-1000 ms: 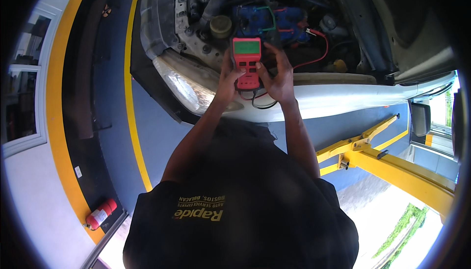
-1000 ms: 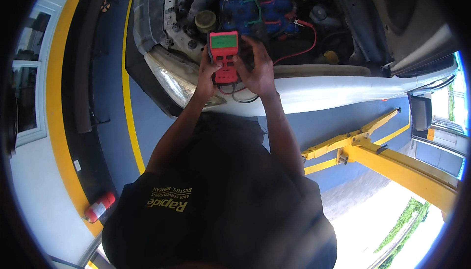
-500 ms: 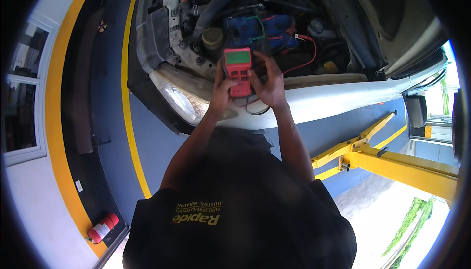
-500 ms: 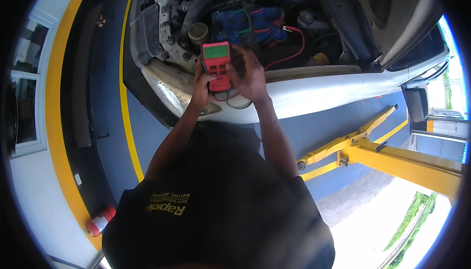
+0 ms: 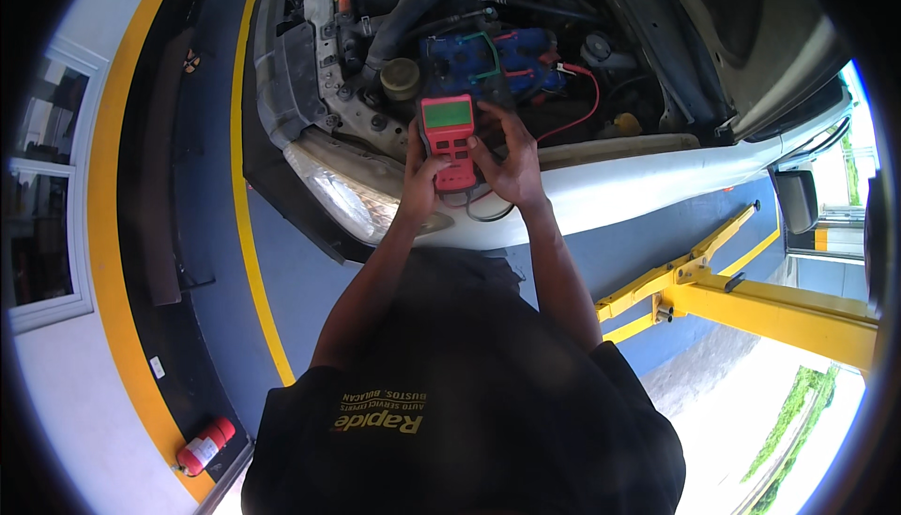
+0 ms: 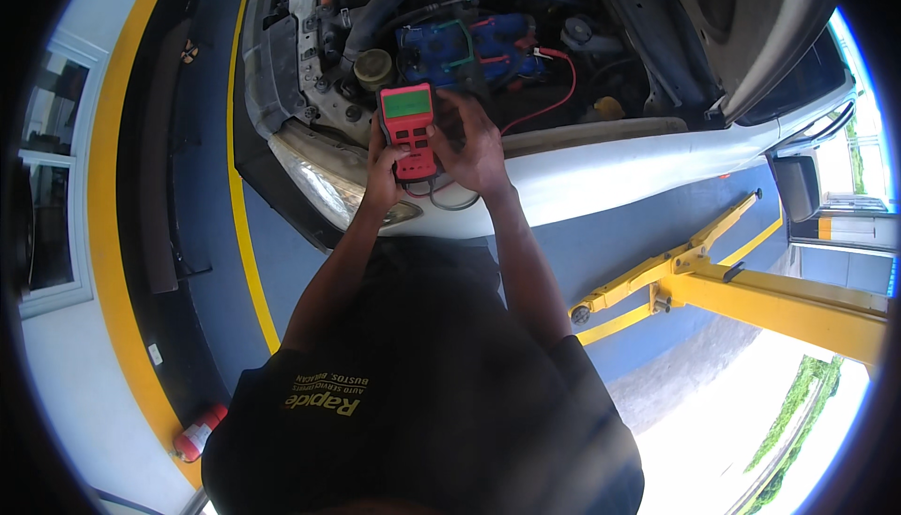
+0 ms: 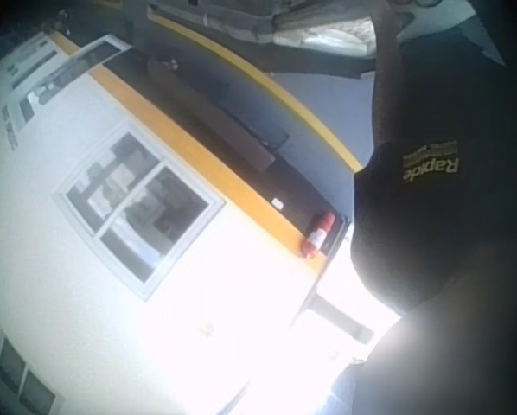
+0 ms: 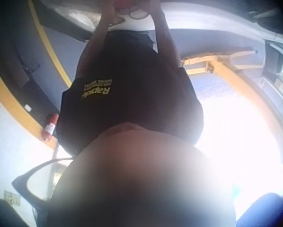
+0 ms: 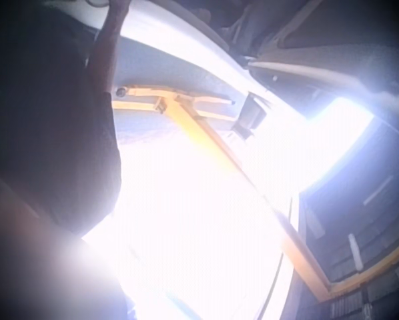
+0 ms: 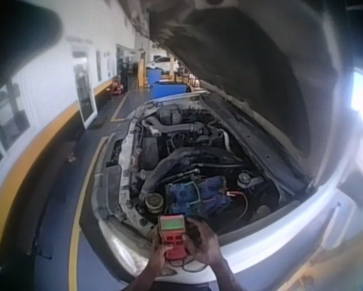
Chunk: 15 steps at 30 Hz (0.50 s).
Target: The person removes a cap from the engine bay, wipes the engine area with a cloth, and then uses a multimeter to test the car battery terminals. The person also writes on a clipboard during the process.
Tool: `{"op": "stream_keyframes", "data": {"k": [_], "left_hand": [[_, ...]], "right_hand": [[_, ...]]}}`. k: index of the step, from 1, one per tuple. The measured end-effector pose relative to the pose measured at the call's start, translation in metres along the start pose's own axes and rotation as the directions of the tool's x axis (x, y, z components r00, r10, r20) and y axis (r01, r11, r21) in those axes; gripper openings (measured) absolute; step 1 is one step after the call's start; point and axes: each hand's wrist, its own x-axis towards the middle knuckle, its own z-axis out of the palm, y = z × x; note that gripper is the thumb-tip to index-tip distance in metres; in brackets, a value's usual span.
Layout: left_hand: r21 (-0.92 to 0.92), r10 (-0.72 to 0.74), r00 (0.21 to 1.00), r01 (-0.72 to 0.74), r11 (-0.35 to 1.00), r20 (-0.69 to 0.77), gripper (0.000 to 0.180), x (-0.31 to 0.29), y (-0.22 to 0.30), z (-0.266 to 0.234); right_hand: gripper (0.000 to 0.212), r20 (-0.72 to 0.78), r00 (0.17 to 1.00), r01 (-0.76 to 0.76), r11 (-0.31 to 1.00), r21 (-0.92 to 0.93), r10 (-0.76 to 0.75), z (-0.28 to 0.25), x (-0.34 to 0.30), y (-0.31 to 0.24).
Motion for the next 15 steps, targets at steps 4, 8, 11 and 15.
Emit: {"op": "stream_keyframes", "data": {"k": [4,8,11,15], "left_hand": [[-0.026,0.022,0.997,-0.024,0.999,-0.075,0.097,-0.003,-0.012,-0.011],[-0.025,0.016,0.999,-0.017,1.0,-0.047,0.076,0.005,-0.027,-0.04],[0.479,0.252,0.952,-0.306,0.823,0.174,0.086,0.015,-0.039,-0.068],[0.668,0.492,0.691,-0.697,0.26,0.53,0.096,0.028,-0.056,-0.113]], "right_hand": [[0.052,0.013,0.998,-0.067,0.996,0.055,0.066,0.0,-0.007,0.005],[0.056,-0.076,0.997,0.009,0.999,-0.038,-0.012,-0.004,-0.011,0.007],[0.056,-0.023,1.0,0.0,0.999,-0.044,-0.001,-0.014,-0.01,0.003],[0.048,-0.117,0.993,0.001,0.999,-0.048,-0.007,-0.011,-0.011,0.004]]}}
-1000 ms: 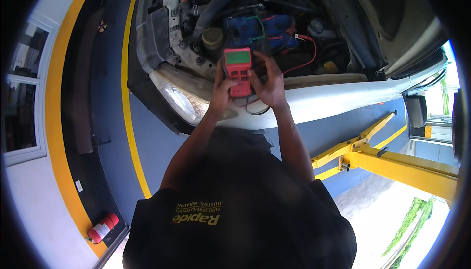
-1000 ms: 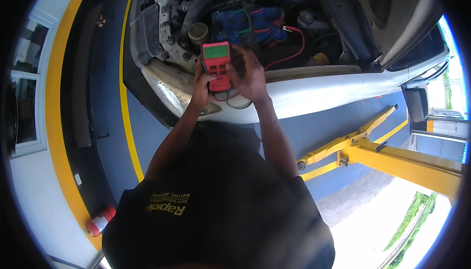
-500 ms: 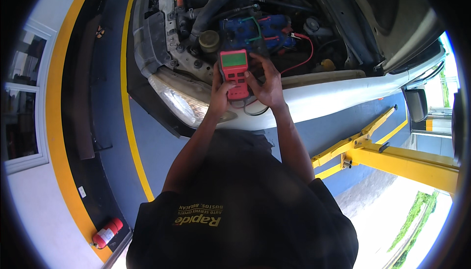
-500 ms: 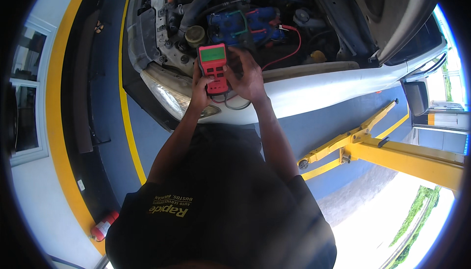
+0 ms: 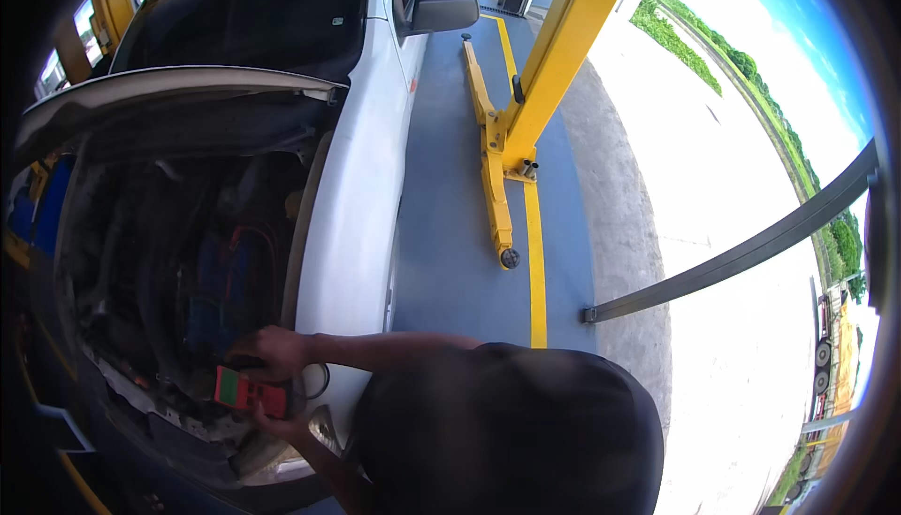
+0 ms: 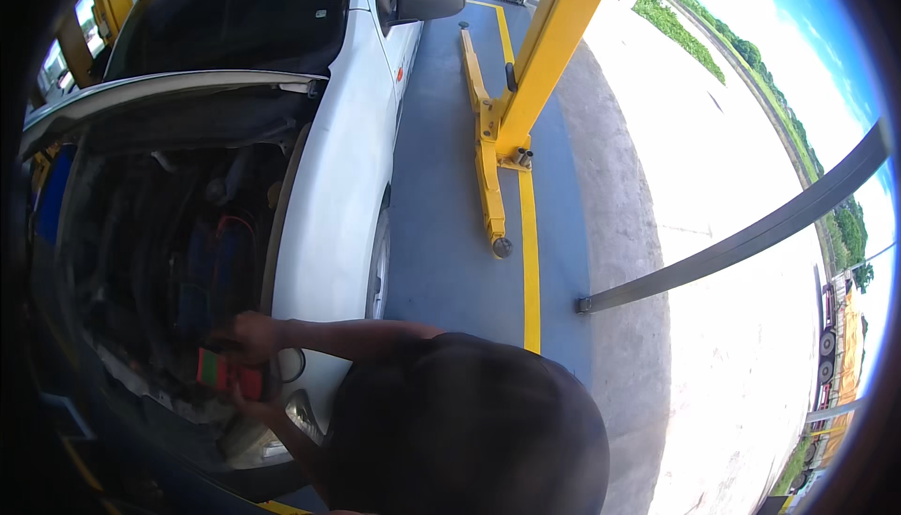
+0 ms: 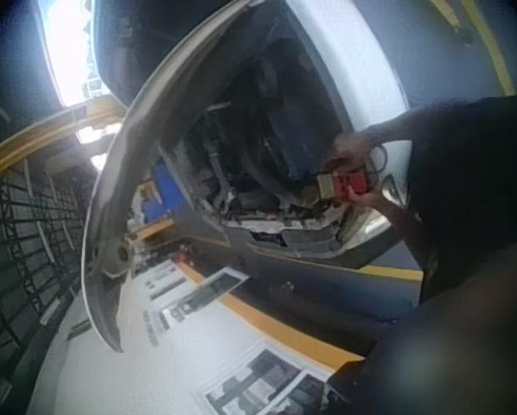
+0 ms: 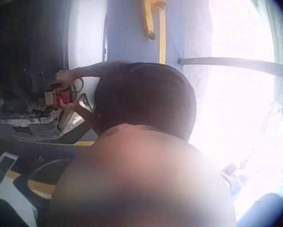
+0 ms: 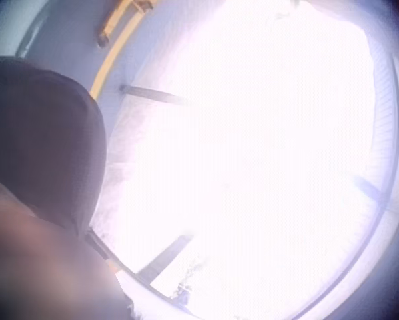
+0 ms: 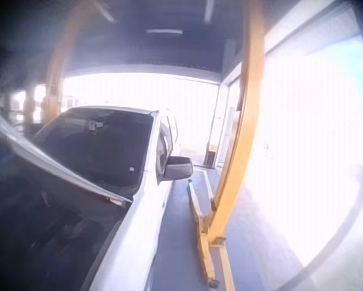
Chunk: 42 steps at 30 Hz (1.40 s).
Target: The person removes a cap from the engine bay, wipes the engine area with a cloth, and then uses a multimeter to test the car battery terminals. The person also writes on a clipboard during the process.
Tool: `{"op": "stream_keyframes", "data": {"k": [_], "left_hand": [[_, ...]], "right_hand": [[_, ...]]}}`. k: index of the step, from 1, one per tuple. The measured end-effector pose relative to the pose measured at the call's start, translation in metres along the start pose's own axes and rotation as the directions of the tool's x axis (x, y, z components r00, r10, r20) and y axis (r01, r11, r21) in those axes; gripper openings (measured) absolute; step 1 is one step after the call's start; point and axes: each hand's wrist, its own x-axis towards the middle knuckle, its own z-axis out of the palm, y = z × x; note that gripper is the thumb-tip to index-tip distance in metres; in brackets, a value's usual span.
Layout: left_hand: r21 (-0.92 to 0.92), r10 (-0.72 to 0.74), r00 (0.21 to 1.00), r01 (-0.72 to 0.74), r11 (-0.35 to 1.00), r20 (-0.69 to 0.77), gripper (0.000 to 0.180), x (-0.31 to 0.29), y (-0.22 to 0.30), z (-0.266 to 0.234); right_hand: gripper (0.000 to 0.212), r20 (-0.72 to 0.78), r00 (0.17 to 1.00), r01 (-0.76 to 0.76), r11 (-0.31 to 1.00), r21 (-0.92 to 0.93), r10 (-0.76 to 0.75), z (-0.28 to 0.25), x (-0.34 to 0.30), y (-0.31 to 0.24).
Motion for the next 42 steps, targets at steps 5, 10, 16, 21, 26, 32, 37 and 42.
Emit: {"op": "stream_keyframes", "data": {"k": [5,10,16,21,26,32,37,42], "left_hand": [[-0.259,-0.269,0.952,0.3,0.918,0.147,0.094,-0.008,-0.017,0.005],[-0.781,-0.758,0.619,0.571,0.253,0.207,0.066,0.003,0.042,0.008],[-0.818,-0.643,0.713,0.527,0.229,0.279,0.079,0.061,0.105,0.012],[-0.777,-0.654,0.723,0.538,0.328,0.224,0.064,0.079,0.123,0.008],[-0.789,-0.641,0.727,0.535,0.302,0.247,0.068,0.083,0.123,0.009],[-0.778,-0.669,0.679,0.581,0.239,0.302,0.073,0.087,0.124,0.008],[-0.782,-0.679,0.668,0.583,0.22,0.306,0.077,0.085,0.125,0.009],[-0.787,-0.684,0.664,0.578,0.214,0.302,0.077,0.086,0.125,0.009]], "right_hand": [[0.035,-0.08,0.991,-0.115,0.992,-0.053,0.111,0.004,-0.006,0.014],[0.023,-0.434,0.864,-0.326,0.941,-0.094,0.256,-0.033,0.04,0.065],[0.049,-0.284,0.893,-0.422,0.43,-0.798,0.349,-0.095,0.122,0.223],[0.066,0.008,0.703,-0.622,0.621,-0.478,0.711,-0.101,0.152,0.252],[0.052,0.22,0.662,-0.528,0.654,-0.541,0.717,-0.113,0.161,0.223],[0.029,0.386,0.804,0.068,0.575,-0.815,0.452,-0.103,0.146,0.21],[0.024,0.414,0.859,0.116,0.673,-0.731,0.302,-0.098,0.143,0.205],[0.025,0.297,0.826,-0.051,0.589,-0.807,0.479,-0.093,0.144,0.197]]}}
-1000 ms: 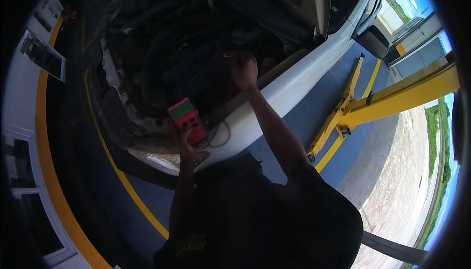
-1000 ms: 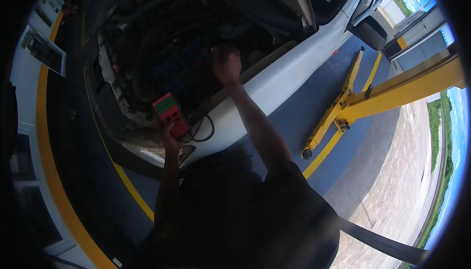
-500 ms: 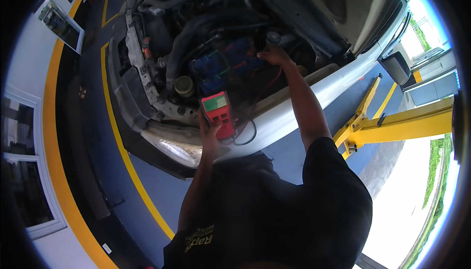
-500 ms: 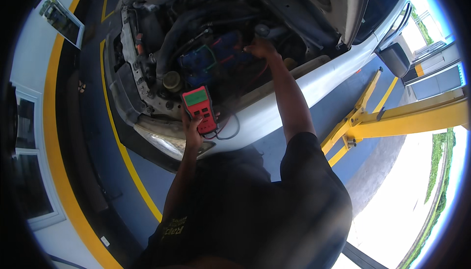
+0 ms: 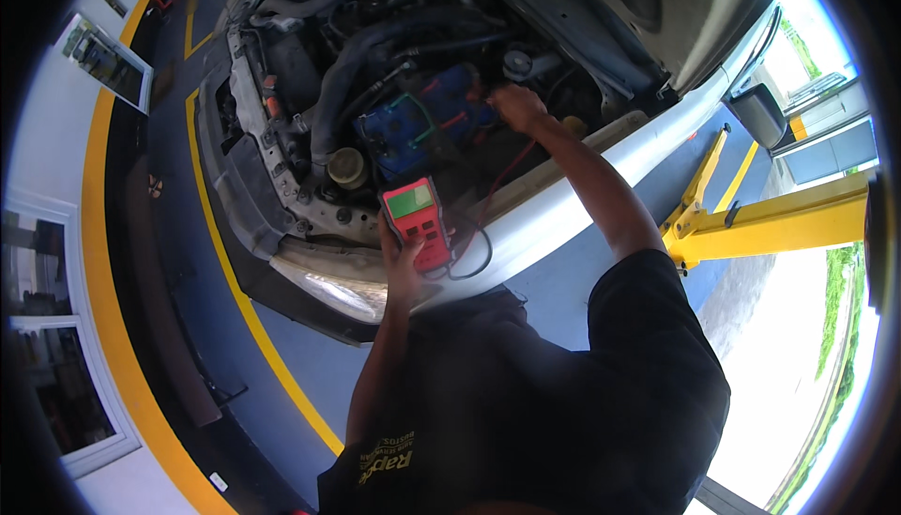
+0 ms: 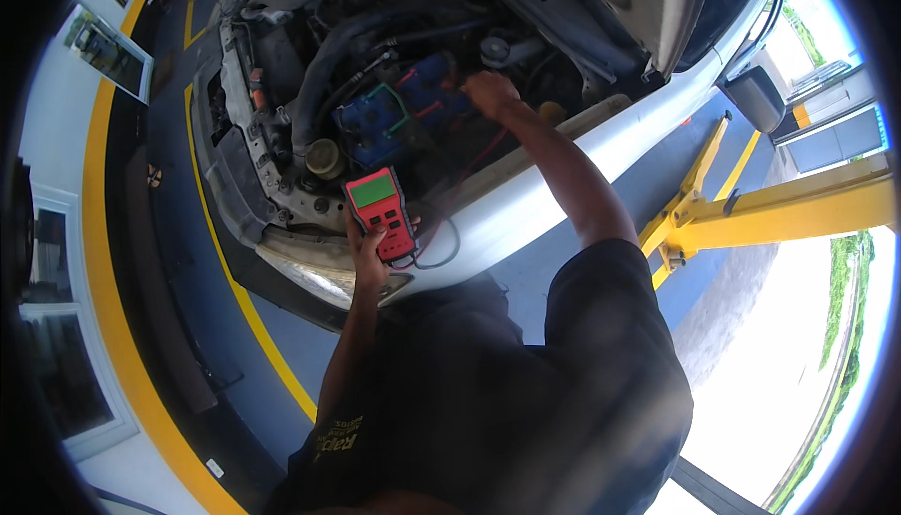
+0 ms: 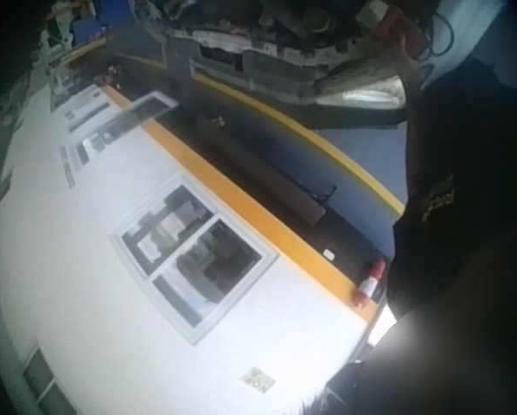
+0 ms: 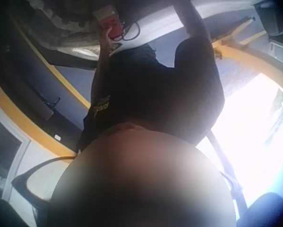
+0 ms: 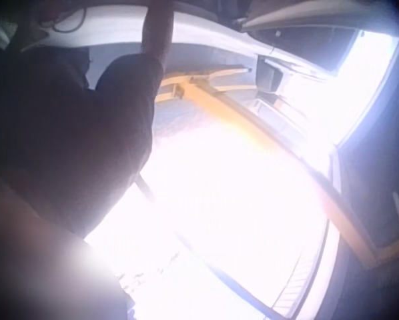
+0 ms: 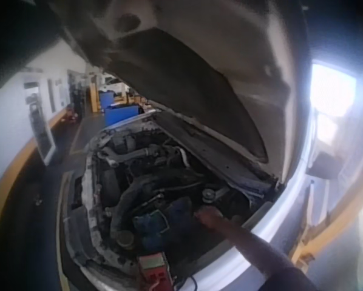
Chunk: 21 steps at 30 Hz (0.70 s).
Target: The person removes a cap from the engine bay, wipes the engine area with a cloth, and then uses a multimeter to test the car battery terminals. The person also writes on a clipboard during the process.
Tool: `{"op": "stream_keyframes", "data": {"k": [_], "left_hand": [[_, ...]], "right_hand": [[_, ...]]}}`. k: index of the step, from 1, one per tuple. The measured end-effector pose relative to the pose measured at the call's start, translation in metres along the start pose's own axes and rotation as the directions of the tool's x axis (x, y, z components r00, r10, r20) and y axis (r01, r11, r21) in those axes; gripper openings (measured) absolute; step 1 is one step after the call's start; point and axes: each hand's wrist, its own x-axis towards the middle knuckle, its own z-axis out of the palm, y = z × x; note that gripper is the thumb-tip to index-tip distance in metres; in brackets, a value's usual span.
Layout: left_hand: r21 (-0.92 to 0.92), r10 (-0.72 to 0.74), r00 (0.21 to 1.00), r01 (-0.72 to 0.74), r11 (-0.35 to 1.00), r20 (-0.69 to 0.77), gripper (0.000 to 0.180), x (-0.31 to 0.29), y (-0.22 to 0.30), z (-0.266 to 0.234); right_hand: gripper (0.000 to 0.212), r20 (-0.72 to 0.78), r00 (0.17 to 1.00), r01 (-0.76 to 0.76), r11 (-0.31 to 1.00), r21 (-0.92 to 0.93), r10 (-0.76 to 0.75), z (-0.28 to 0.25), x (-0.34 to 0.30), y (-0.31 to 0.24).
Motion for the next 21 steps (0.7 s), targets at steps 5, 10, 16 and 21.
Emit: {"op": "stream_keyframes", "data": {"k": [5,10,16,21], "left_hand": [[0.024,0.019,1.0,-0.019,1.0,0.019,0.077,0.0,-0.001,-0.002],[0.075,0.059,0.998,-0.059,0.995,0.012,0.078,0.0,-0.006,-0.004],[0.041,0.067,0.997,-0.068,0.997,0.026,0.078,-0.001,-0.004,-0.003],[-0.033,0.045,0.997,-0.043,0.999,0.064,0.08,-0.001,-0.002,-0.003]], "right_hand": [[0.028,-0.034,0.98,-0.189,0.976,0.106,0.194,0.002,0.0,-0.029],[0.025,-0.014,0.961,-0.273,0.953,0.128,0.277,0.003,0.013,-0.055],[0.036,-0.065,0.961,-0.259,0.958,0.12,0.268,0.007,0.011,-0.051],[0.04,0.043,0.944,-0.33,0.941,0.073,0.327,0.014,-0.004,-0.046]]}}
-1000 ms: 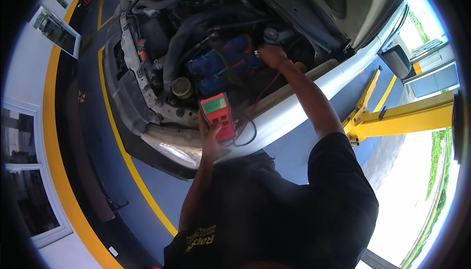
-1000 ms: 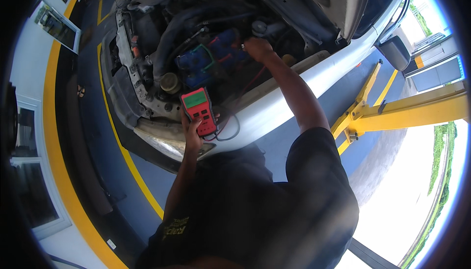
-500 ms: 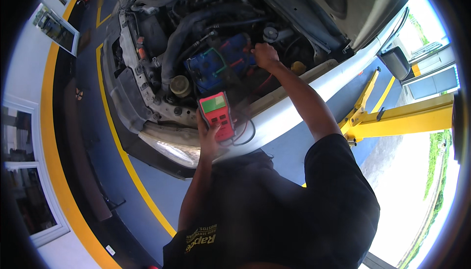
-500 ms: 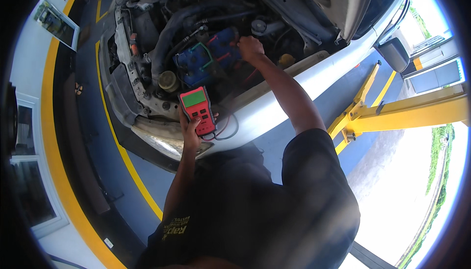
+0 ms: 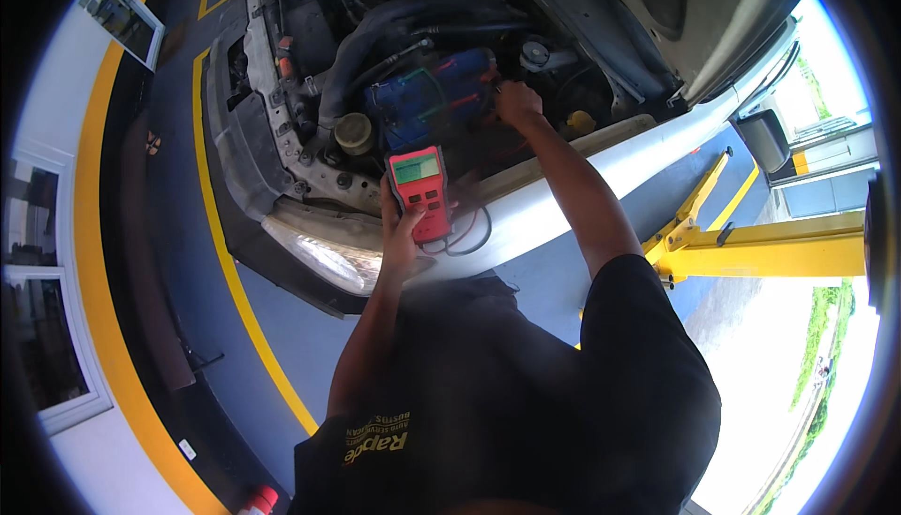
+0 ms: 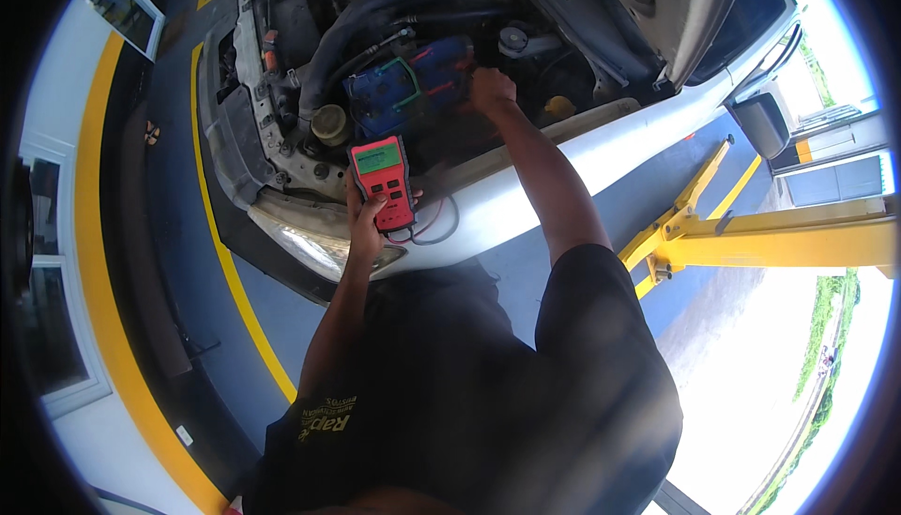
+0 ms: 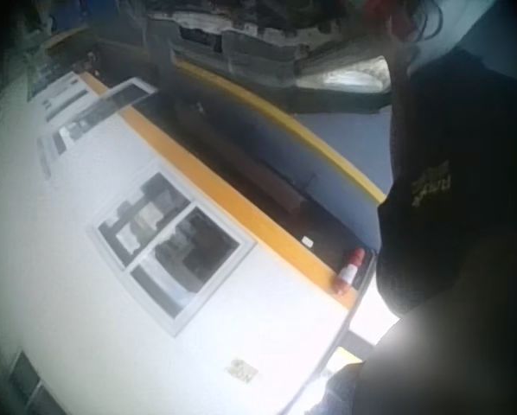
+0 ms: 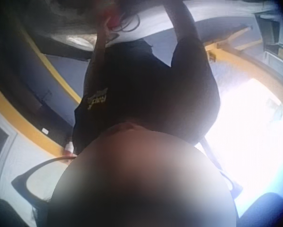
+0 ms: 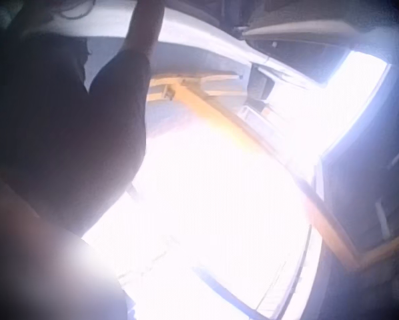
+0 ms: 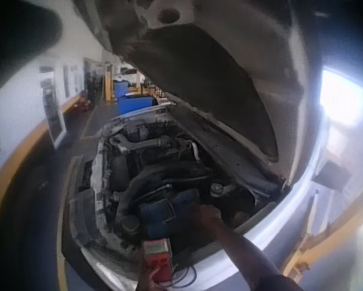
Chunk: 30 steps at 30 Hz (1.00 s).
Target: The person removes a cap from the engine bay, wipes the engine area with a cloth, and then uses a multimeter to test the car battery terminals. The person also writes on a clipboard during the process.
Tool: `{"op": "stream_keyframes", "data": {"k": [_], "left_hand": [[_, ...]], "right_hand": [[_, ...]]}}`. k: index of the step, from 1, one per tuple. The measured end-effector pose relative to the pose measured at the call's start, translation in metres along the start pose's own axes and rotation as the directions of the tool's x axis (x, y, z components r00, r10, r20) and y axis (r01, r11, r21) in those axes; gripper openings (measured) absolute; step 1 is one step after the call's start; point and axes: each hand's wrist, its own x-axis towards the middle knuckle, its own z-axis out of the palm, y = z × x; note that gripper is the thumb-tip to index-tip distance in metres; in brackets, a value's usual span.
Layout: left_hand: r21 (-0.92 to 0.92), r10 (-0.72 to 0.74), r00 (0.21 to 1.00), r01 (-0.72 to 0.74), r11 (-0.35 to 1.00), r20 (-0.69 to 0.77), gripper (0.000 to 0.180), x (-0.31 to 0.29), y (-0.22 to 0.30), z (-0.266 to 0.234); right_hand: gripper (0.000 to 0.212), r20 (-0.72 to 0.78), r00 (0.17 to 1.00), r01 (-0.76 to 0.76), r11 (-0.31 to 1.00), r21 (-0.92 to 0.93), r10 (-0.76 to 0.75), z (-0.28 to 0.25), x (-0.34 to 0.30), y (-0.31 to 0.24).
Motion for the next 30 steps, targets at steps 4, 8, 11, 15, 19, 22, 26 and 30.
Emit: {"op": "stream_keyframes", "data": {"k": [4,8,11,15,19,22,26,30], "left_hand": [[0.022,0.006,1.0,-0.006,1.0,-0.001,0.079,-0.002,0.002,-0.001],[0.039,-0.004,1.0,0.004,0.999,0.001,0.079,0.0,0.003,0.0],[0.057,-0.005,1.0,0.005,0.998,0.003,0.08,0.002,0.004,0.001],[0.031,0.019,0.999,-0.02,0.999,0.032,0.083,0.003,0.001,-0.001],[0.003,0.022,0.999,-0.022,1.0,0.024,0.087,0.0,-0.004,-0.005],[0.01,0.033,0.999,-0.033,0.999,0.031,0.088,0.0,-0.006,-0.007],[0.04,0.049,0.997,-0.052,0.998,0.051,0.087,0.002,-0.005,-0.007],[0.044,0.026,0.999,-0.028,0.999,0.028,0.088,0.002,-0.003,-0.005]], "right_hand": [[0.036,-0.015,0.999,0.048,0.985,0.165,-0.046,0.003,-0.004,0.006],[0.04,-0.008,0.999,0.034,0.993,0.109,-0.034,0.005,-0.003,0.013],[0.042,0.004,0.999,-0.035,0.991,0.127,0.035,0.007,-0.006,0.016],[0.044,0.032,0.998,-0.064,0.995,0.077,0.062,0.007,-0.007,0.016],[0.046,0.066,0.996,-0.065,0.998,0.018,0.064,0.007,-0.006,0.014],[0.049,0.065,0.996,-0.058,0.998,0.015,0.057,0.007,-0.005,0.015],[0.053,0.036,0.996,-0.076,0.997,0.004,0.076,0.003,-0.005,0.02],[0.056,-0.121,0.992,0.022,0.999,-0.049,-0.028,-0.018,-0.014,0.018]]}}
